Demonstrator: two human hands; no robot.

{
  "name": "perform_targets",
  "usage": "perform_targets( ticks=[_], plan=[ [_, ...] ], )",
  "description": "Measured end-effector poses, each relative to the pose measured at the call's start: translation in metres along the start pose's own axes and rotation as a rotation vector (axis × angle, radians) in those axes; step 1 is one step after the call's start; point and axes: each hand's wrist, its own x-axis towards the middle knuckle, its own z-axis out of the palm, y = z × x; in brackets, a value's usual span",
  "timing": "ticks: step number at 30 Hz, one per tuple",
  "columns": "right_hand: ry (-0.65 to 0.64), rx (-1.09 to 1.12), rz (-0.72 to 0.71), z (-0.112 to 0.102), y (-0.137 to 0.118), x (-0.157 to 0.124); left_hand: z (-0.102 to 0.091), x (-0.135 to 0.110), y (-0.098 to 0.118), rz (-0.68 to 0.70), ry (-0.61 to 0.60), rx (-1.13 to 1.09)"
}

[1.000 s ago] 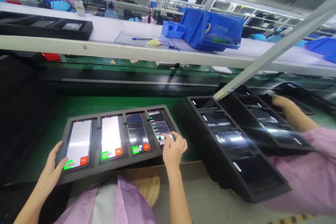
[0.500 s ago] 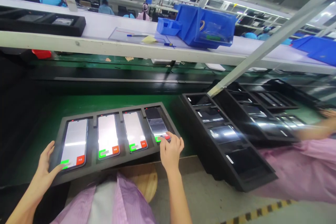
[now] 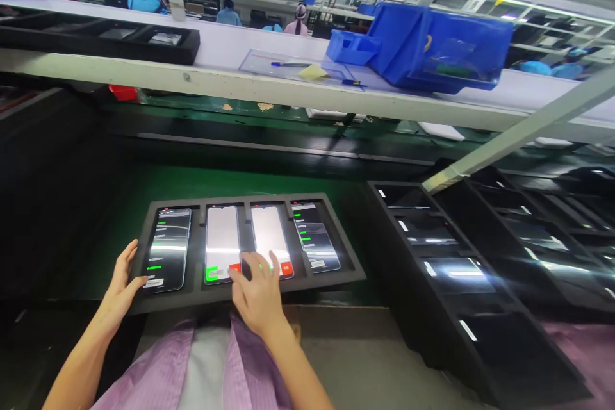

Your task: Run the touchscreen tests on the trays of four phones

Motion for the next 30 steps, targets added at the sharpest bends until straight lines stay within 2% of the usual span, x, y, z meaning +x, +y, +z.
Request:
perform_targets(
  ticks=[3,5,8,12,15,17,19,21,23,26,28,30],
  plan=[
    [-0.123,0.071,-0.098,0.01,-0.019,0.01,0.002,0.002,-0.002,-0.068,0.02,-0.047],
    [-0.178,0.102,-0.08,0.012,-0.021,0.015,0.004,0.005,-0.004,-0.114,0.035,-0.054],
    [-0.2,0.125,-0.017,0.011,-0.01,0.02,0.003,0.012,-0.006,-0.157,0.01,-0.074],
    [-0.224,0.137,0.049,0.006,0.013,0.022,-0.004,0.021,-0.001,-0.149,-0.123,-0.094],
    [-0.274,0.128,0.088,0.006,0.019,0.024,-0.008,0.026,0.004,-0.144,-0.216,-0.073],
    [-0.323,0.099,0.086,0.008,0.018,0.026,-0.008,0.031,0.006,-0.14,-0.232,-0.04],
    [-0.346,0.03,0.066,0.012,0.017,0.029,-0.006,0.038,0.007,-0.142,-0.192,0.007],
    [-0.269,-0.1,0.086,0.017,0.017,0.031,-0.002,0.046,0.009,-0.137,-0.095,0.065],
    [-0.124,-0.238,0.151,0.019,0.022,0.033,0.002,0.049,0.015,-0.095,0.036,0.128],
    [0.029,-0.315,0.251,0.01,0.041,0.029,0.006,0.041,0.03,0.06,0.158,0.228],
    [0.077,-0.282,0.318,-0.004,0.059,0.022,0.01,0.028,0.044,0.185,0.129,0.288],
    [0.119,-0.226,0.384,-0.02,0.081,0.012,0.02,0.012,0.06,0.302,-0.009,0.351]
  ],
)
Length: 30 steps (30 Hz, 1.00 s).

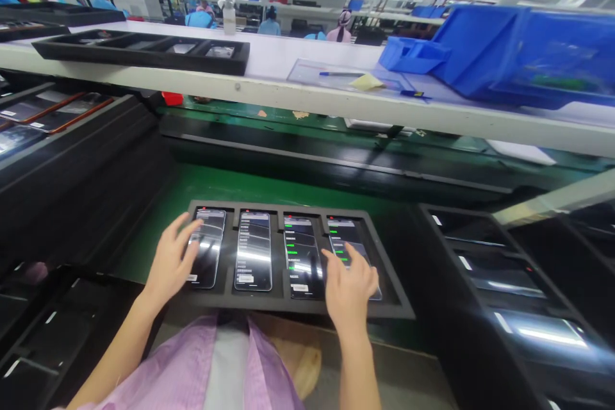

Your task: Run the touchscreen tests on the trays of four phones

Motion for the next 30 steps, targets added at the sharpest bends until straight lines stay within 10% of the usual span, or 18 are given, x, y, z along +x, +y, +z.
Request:
perform_targets(
  ticks=[4,7,16,23,30],
  plan=[
    [0.063,0.069,0.144,-0.015,0.051,-0.002,0.024,-0.011,0.036,0.316,-0.432,0.167],
    [-0.008,0.083,0.19,-0.013,0.076,-0.002,0.05,-0.007,0.047,0.391,-0.531,0.193],
    [0.052,-0.057,0.092,-0.004,0.049,-0.004,0.062,0.012,0.035,0.176,0.012,0.376],
    [-0.309,0.265,-0.152,-0.002,0.013,-0.006,0.008,-0.011,0.005,0.173,-0.067,0.396],
    [-0.005,0.032,-0.04,0.011,-0.003,-0.002,-0.018,-0.025,-0.025,-0.065,0.095,0.137]
  ],
)
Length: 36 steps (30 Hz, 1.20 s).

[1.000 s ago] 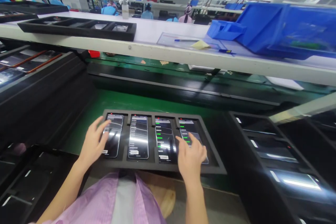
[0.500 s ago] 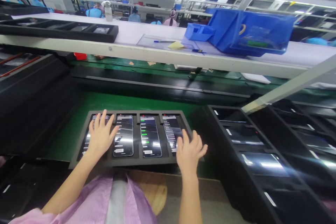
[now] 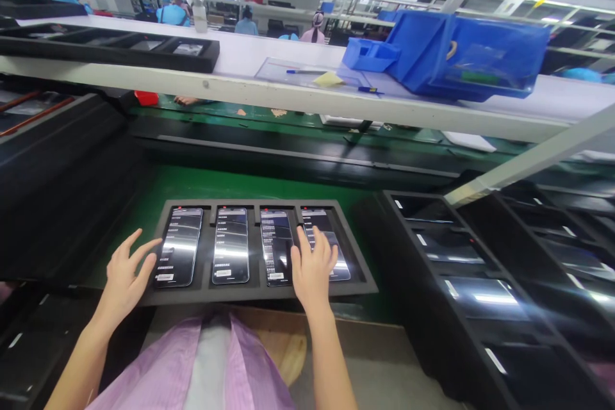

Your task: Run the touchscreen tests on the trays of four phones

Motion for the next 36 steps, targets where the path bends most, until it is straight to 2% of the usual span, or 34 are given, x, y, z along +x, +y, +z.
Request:
perform_targets(
  ticks=[4,11,17,22,25,36],
  plan=[
    [-0.124,0.156,-0.162,0.0,-0.02,-0.009,0.009,-0.001,-0.018,-0.232,-0.049,-0.373],
    [-0.252,0.373,-0.334,0.008,-0.068,-0.022,0.024,-0.006,-0.028,-0.34,-0.128,-0.597],
    [-0.293,0.398,-0.388,0.014,-0.093,-0.026,0.023,-0.002,-0.024,-0.367,-0.169,-0.616],
    [-0.248,0.373,-0.306,0.016,-0.092,-0.025,0.023,0.003,-0.02,-0.392,-0.183,-0.598],
    [-0.271,0.349,-0.277,0.018,-0.091,-0.026,0.023,0.007,-0.017,-0.409,-0.194,-0.58],
    [-0.269,0.259,-0.309,0.015,-0.096,-0.026,0.021,0.009,-0.014,-0.381,-0.227,-0.527]
  ],
)
